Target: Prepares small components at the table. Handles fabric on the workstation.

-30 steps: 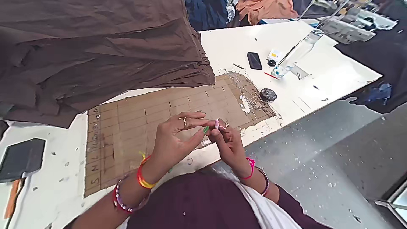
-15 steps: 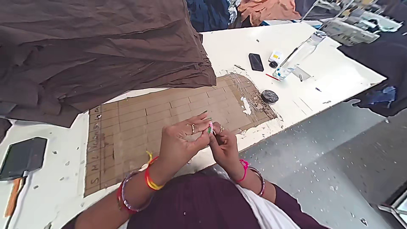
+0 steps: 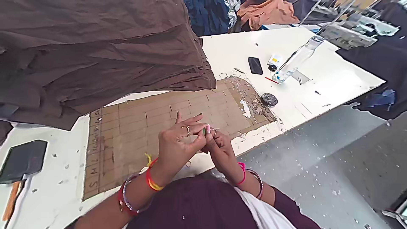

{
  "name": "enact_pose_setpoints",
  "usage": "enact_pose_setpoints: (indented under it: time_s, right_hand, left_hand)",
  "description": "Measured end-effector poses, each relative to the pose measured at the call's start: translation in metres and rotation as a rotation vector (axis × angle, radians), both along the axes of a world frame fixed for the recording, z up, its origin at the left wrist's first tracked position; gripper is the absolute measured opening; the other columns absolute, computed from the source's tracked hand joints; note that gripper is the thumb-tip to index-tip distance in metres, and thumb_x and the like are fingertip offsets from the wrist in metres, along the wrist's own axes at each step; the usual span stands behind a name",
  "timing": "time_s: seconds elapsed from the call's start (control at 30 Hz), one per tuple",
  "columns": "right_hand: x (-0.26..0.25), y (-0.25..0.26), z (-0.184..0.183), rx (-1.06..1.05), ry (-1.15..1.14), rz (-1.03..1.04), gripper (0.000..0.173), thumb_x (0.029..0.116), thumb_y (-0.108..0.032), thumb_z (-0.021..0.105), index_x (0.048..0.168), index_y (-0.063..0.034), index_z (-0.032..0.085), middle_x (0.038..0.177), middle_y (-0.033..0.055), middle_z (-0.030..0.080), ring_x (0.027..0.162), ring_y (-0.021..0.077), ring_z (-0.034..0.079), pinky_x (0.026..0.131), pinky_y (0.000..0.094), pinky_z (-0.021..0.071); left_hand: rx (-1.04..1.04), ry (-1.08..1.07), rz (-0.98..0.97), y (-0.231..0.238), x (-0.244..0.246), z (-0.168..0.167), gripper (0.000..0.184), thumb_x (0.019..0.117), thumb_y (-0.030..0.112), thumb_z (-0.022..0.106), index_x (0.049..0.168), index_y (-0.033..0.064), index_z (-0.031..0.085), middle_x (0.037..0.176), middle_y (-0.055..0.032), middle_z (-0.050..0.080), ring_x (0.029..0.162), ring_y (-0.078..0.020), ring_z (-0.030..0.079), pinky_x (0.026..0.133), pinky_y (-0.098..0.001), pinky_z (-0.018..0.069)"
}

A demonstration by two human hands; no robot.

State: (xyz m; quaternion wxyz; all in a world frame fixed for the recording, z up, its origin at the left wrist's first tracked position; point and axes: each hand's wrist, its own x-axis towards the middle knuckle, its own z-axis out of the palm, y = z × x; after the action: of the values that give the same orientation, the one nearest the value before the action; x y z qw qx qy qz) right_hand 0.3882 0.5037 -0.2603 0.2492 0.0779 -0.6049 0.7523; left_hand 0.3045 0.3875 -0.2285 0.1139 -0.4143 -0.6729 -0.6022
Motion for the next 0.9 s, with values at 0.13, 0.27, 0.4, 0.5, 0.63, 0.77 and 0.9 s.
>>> enact_pose_setpoints:
  time_s: [0.13, 0.27, 0.4, 0.5, 0.63, 0.77, 0.9]
  right_hand:
    - [0.003, -0.004, 0.009, -0.291, -0.056, 0.14, 0.012, 0.1014, -0.024, 0.064, 0.101, -0.0142, 0.057, 0.07, -0.0158, 0.057, 0.052, -0.008, 0.046, 0.048, 0.0118, 0.0374]
    - [0.005, -0.008, 0.012, -0.215, -0.035, -0.039, 0.011, 0.1005, -0.008, 0.061, 0.106, -0.0118, 0.051, 0.07, -0.0114, 0.06, 0.05, -0.0062, 0.047, 0.044, 0.0119, 0.0384]
    - [-0.003, -0.001, 0.003, 0.179, 0.135, -0.42, 0.016, 0.1017, -0.011, 0.062, 0.109, 0.0009, 0.054, 0.092, -0.0033, 0.068, 0.064, -0.0051, 0.061, 0.052, 0.0129, 0.053]
    - [-0.005, 0.012, 0.0, 0.404, 0.097, -0.539, 0.027, 0.1051, -0.015, 0.053, 0.098, 0.009, 0.063, 0.094, 0.0056, 0.063, 0.075, -0.0052, 0.056, 0.067, 0.0112, 0.0497]
    - [0.0, 0.012, 0.01, -0.02, -0.074, -0.133, 0.028, 0.108, -0.009, 0.032, 0.095, -0.01, 0.057, 0.075, -0.0144, 0.054, 0.064, -0.0085, 0.047, 0.06, 0.0118, 0.0405]
    - [0.003, 0.013, 0.014, -0.309, -0.11, 0.108, 0.016, 0.1109, -0.02, 0.028, 0.107, -0.0161, 0.043, 0.083, -0.0102, 0.056, 0.068, -0.0025, 0.053, 0.061, 0.0146, 0.0443]
    - [0.006, 0.015, 0.012, -0.19, -0.04, 0.11, 0.022, 0.1013, -0.018, 0.061, 0.111, -0.0157, 0.042, 0.092, -0.0109, 0.058, 0.072, -0.0038, 0.052, 0.061, 0.0156, 0.0433]
  left_hand:
    - [0.042, -0.012, -0.006, 0.003, 0.0, -0.004, 0.013, 0.0839, 0.011, 0.069, 0.087, 0.0045, 0.08, 0.096, -0.0068, 0.08, 0.104, -0.0145, 0.075, 0.108, -0.0415, 0.0515]
    - [0.078, -0.048, -0.021, 0.003, 0.001, -0.005, 0.014, 0.0842, 0.009, 0.068, 0.089, 0.0025, 0.08, 0.097, -0.0071, 0.08, 0.106, -0.0137, 0.075, 0.108, -0.0385, 0.052]
    - [0.094, -0.006, -0.003, 0.001, 0.003, -0.005, 0.013, 0.0851, 0.008, 0.068, 0.089, 0.0033, 0.079, 0.096, -0.0057, 0.08, 0.105, -0.0119, 0.075, 0.11, -0.0406, 0.0498]
    - [0.087, 0.003, -0.013, 0.0, 0.004, -0.005, 0.014, 0.0849, 0.007, 0.067, 0.089, 0.0037, 0.079, 0.096, -0.0055, 0.08, 0.105, -0.0118, 0.075, 0.109, -0.0402, 0.0495]
    - [0.07, -0.026, -0.021, 0.0, 0.003, -0.007, 0.014, 0.0854, 0.008, 0.066, 0.089, 0.003, 0.079, 0.097, -0.0063, 0.08, 0.106, -0.0124, 0.074, 0.108, -0.0395, 0.0508]
    - [0.044, -0.055, -0.015, -0.003, 0.0, -0.01, 0.015, 0.0849, 0.011, 0.066, 0.089, 0.0039, 0.079, 0.098, -0.0058, 0.08, 0.107, -0.0118, 0.074, 0.108, -0.0389, 0.0505]
    - [0.047, -0.059, -0.014, -0.007, -0.004, -0.011, 0.015, 0.0863, 0.013, 0.065, 0.089, 0.0056, 0.077, 0.098, -0.0038, 0.08, 0.107, -0.0102, 0.073, 0.106, -0.0366, 0.0524]
